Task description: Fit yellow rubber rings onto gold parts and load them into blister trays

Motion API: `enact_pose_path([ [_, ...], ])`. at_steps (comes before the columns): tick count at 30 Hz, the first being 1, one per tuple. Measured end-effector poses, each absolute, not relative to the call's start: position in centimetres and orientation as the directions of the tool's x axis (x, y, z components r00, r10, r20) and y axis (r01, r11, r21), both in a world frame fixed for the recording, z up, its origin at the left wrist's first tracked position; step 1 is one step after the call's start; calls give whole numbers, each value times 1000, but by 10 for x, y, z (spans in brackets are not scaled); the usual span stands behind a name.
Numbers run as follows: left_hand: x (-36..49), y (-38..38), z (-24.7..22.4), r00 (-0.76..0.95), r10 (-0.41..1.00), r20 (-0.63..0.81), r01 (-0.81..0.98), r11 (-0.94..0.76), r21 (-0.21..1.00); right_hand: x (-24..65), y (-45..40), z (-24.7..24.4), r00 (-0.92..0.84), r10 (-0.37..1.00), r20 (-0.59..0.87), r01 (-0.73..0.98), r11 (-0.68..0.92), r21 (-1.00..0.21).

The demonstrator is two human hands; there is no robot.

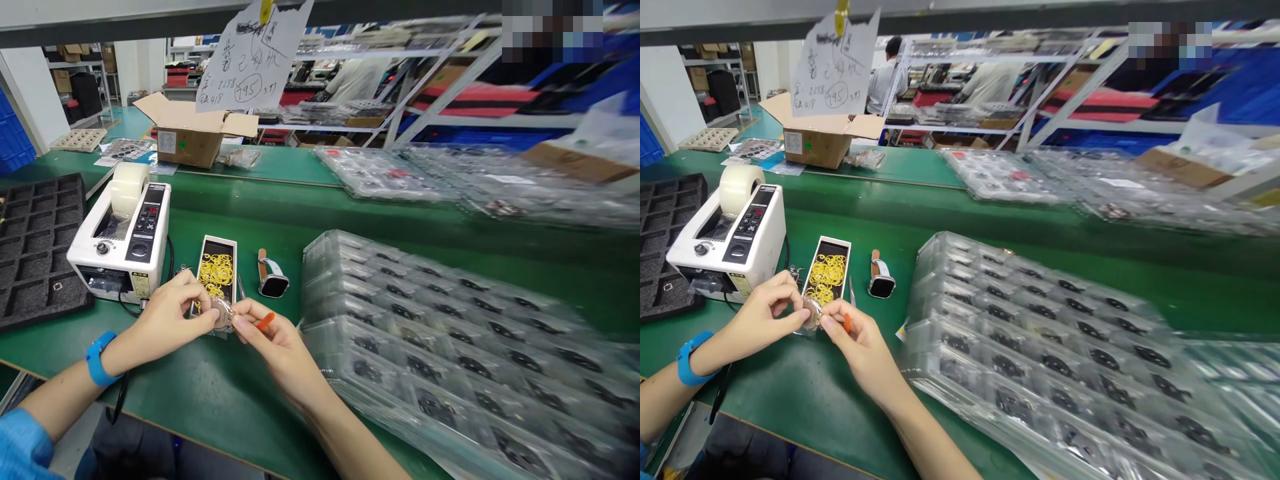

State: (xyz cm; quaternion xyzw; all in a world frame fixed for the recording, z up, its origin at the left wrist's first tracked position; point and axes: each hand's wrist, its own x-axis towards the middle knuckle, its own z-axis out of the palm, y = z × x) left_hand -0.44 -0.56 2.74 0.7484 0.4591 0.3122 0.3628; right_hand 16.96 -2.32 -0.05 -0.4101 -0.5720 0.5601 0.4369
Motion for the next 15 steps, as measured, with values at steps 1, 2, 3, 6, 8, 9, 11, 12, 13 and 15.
enact_pose_path([
  [1,-3,-7,27,360,921,148,510,-327,796,169,-23,-1,-276,960,47,-23,43,-999],
  [2,-3,-7,28,325,931,166,565,-332,756,169,-22,-1,-265,963,54,-26,49,-998],
  [3,-3,-8,28,284,941,186,618,-328,715,169,-21,-1,-253,966,57,-26,52,-998],
  [6,-5,-8,30,191,934,302,671,-349,655,171,-19,-3,-202,978,45,-26,41,-999],
  [8,-7,-8,31,187,884,429,593,-450,668,172,-19,-3,-179,983,32,-28,27,-999],
  [9,-7,-9,30,201,848,491,534,-515,671,173,-20,-3,-180,983,29,-32,24,-999],
  [11,-6,-9,28,252,781,571,422,-620,662,172,-22,-2,-209,977,33,-50,24,-998],
  [12,-6,-8,26,291,762,578,382,-646,661,171,-23,-2,-228,973,36,-70,20,-997],
  [13,-5,-8,23,335,753,566,351,-657,667,170,-24,-1,-246,969,33,-99,9,-995],
  [15,-4,-5,19,409,745,527,301,-656,692,167,-26,-1,-278,960,9,-176,-42,-983],
])
